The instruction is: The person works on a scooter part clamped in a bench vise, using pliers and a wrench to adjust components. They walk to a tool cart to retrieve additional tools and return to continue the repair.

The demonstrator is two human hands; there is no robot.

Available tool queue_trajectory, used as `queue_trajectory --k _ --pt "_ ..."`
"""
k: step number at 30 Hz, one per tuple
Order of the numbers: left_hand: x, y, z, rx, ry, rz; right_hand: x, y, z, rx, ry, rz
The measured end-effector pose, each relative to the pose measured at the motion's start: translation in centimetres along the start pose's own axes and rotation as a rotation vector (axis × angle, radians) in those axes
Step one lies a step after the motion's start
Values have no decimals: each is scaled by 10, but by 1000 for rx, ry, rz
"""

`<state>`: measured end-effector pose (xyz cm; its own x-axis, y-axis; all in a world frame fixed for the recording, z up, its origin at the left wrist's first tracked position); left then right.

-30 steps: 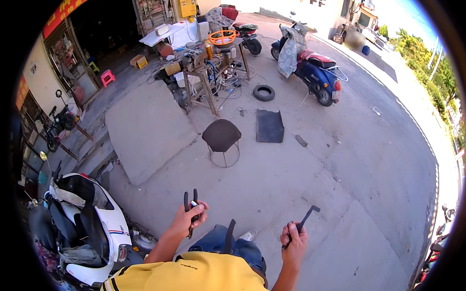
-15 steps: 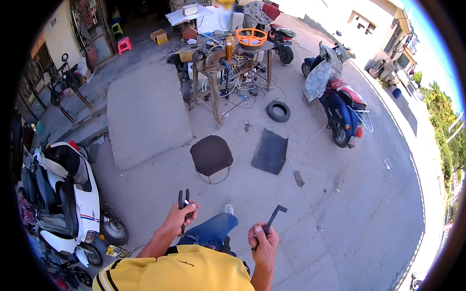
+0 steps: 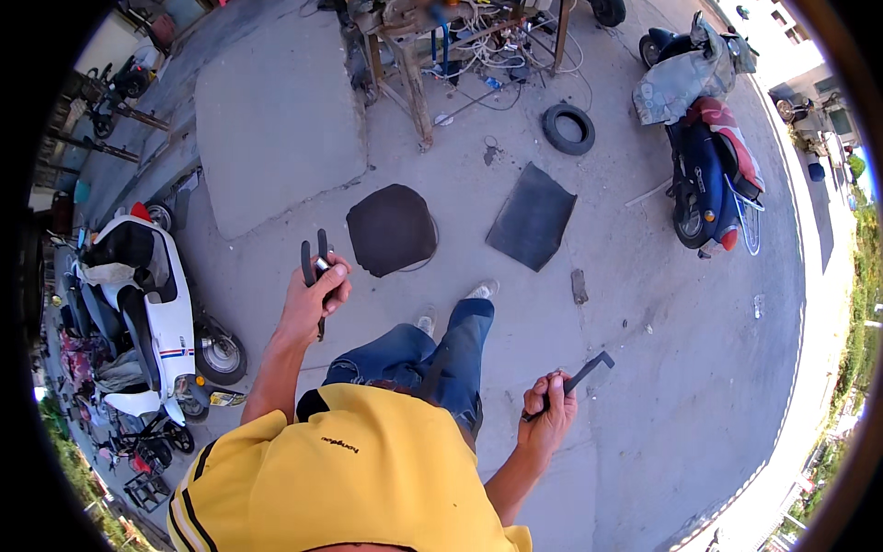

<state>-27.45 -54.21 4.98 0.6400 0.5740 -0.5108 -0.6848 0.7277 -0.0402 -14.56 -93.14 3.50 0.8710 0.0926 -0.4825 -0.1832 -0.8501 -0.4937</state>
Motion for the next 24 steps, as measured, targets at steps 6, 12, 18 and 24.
queue_trajectory --k 6,12,18,24 --pt "40 2 3 -124 72 270 126 -68 -22 -140 -136 -144" --pt "93 -67 37 -278 64 391 254 -162 -70 -254 -166 -367" --pt "120 -136 68 -283 8 393 348 -210 -125 -354 -228 -445" --pt "124 -156 90 -217 82 459 397 -190 -138 -253 -208 -387"
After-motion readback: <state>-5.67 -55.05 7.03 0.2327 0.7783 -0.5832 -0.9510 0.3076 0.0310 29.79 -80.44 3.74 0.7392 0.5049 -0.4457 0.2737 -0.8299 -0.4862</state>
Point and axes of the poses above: each hand's wrist, its own x-axis towards the middle knuckle, its own y-axis out of the back of the hand, z = x × y, the point moved 5 cm from there along x, towards the middle knuckle, and after that the axes turned 4 degrees about x, right-handed, at the moved point
